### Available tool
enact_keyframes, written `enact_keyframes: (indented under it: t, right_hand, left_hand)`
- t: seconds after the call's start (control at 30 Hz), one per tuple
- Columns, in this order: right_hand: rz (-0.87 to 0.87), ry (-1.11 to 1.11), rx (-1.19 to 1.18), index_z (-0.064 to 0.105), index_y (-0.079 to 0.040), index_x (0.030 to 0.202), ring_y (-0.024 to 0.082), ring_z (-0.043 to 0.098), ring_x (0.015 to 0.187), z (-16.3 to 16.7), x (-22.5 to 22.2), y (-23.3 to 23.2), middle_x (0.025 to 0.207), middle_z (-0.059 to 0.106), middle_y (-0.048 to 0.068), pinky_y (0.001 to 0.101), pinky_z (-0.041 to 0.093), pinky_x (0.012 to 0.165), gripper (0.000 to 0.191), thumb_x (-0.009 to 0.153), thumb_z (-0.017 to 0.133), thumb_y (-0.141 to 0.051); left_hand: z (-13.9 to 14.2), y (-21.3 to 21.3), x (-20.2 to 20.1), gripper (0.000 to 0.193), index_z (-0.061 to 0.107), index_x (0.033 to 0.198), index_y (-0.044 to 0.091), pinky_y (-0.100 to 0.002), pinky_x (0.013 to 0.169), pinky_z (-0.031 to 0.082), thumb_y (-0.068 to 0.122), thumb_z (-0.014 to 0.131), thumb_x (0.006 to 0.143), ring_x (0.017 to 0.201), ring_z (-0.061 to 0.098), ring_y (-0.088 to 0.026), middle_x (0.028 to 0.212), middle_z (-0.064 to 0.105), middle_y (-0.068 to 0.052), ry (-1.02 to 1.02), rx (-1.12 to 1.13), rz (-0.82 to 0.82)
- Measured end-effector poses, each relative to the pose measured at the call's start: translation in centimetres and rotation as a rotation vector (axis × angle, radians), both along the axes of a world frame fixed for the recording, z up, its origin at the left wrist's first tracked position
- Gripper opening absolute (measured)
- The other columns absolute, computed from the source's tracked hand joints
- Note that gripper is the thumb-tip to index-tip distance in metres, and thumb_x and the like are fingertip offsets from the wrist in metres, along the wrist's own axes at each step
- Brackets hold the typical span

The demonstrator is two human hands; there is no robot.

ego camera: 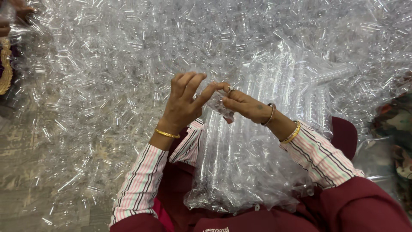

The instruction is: The person sits on the floor and gathers loose clear plastic tubes into a bundle on their lap, wrapping and aligning them with sheets of clear plastic film, repeatedly adding tubes and folding the film around the bundle.

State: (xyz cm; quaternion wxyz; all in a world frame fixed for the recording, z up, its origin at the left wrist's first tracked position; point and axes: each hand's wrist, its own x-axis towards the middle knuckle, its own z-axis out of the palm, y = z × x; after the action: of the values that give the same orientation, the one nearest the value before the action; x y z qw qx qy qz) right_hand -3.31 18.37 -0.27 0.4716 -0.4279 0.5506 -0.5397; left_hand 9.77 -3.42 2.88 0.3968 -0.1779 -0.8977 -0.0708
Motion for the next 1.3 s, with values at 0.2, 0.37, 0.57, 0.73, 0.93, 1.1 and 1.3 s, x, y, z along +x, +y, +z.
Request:
enact_keyframes:
  t: [0.2, 0.37, 0.57, 0.73, 0.93, 1.1, 1.3]
  right_hand:
    - [-0.075, -0.45, -0.189, 0.057, -0.002, 0.126, 0.015, 0.069, 0.071, 0.9, -0.4, -0.2, 0.093, 0.068, 0.007, 0.0307, 0.06, 0.062, 0.056, 0.11, 0.046, -0.055]
    - [-0.149, -0.65, -0.246, 0.056, -0.008, 0.142, 0.018, 0.072, 0.071, 1.3, -0.6, -0.2, 0.114, 0.072, 0.008, 0.0322, 0.059, 0.061, 0.074, 0.1, 0.042, -0.067]
    - [-0.023, -0.786, -0.305, 0.056, -0.01, 0.145, 0.025, 0.073, 0.082, -0.4, 0.4, -0.5, 0.11, 0.072, 0.012, 0.0384, 0.059, 0.066, 0.068, 0.109, 0.042, -0.064]
    - [-0.178, -0.92, -0.4, 0.057, -0.009, 0.142, 0.027, 0.074, 0.086, -0.8, 2.1, -0.3, 0.116, 0.073, 0.012, 0.0395, 0.058, 0.069, 0.064, 0.109, 0.041, -0.061]
    - [-0.289, -1.18, -0.447, 0.059, -0.011, 0.136, 0.028, 0.075, 0.089, 0.2, 3.6, -1.0, 0.122, 0.072, 0.011, 0.0386, 0.06, 0.072, 0.059, 0.109, 0.043, -0.06]
    - [-0.432, -1.187, -0.403, 0.063, -0.013, 0.13, 0.026, 0.074, 0.087, 0.6, 4.7, -1.2, 0.126, 0.072, 0.01, 0.0389, 0.061, 0.073, 0.056, 0.107, 0.047, -0.061]
    - [-0.196, -1.287, -0.475, 0.062, -0.017, 0.137, 0.027, 0.074, 0.091, 0.7, 3.3, -0.5, 0.137, 0.067, 0.014, 0.0358, 0.061, 0.08, 0.057, 0.108, 0.043, -0.062]
  left_hand:
    - [-0.8, -2.5, -0.5, 0.045, 0.061, 0.13, 0.009, -0.05, 0.103, 0.046, -0.002, 0.072, 0.087, 0.113, 0.059, -0.025, 0.108, 0.067, -0.004, 0.009, 0.547, 0.194]
    - [-2.3, -1.9, -0.7, 0.013, 0.065, 0.117, 0.007, -0.043, 0.093, 0.064, 0.003, 0.066, 0.104, 0.089, 0.068, -0.016, 0.103, 0.069, -0.005, -0.201, 1.948, -0.508]
    - [-3.5, 2.7, -1.3, 0.011, 0.061, 0.116, 0.006, -0.036, 0.077, 0.063, 0.006, 0.06, 0.105, 0.085, 0.068, -0.015, 0.102, 0.067, -0.008, -0.512, 2.052, -0.507]
    - [-2.4, 3.7, -1.7, 0.033, 0.054, 0.136, 0.009, -0.03, 0.075, 0.06, 0.002, 0.053, 0.104, 0.101, 0.068, -0.018, 0.135, 0.058, -0.014, -0.243, 1.768, -0.22]
    - [-1.2, 3.8, -2.0, 0.052, 0.04, 0.156, 0.014, -0.042, 0.11, 0.052, 0.012, 0.048, 0.105, 0.14, 0.049, -0.034, 0.167, 0.028, -0.015, -0.016, 1.467, -0.045]
    - [-1.5, 6.5, -1.7, 0.059, 0.032, 0.164, 0.021, -0.048, 0.13, 0.03, 0.049, 0.046, 0.114, 0.158, 0.013, -0.03, 0.167, 0.007, -0.013, 0.1, 0.814, 0.111]
    - [-3.5, 6.4, -0.5, 0.065, 0.037, 0.161, 0.026, -0.045, 0.124, 0.046, 0.06, 0.047, 0.107, 0.161, 0.025, -0.034, 0.17, 0.019, -0.015, -0.184, 0.622, -0.063]
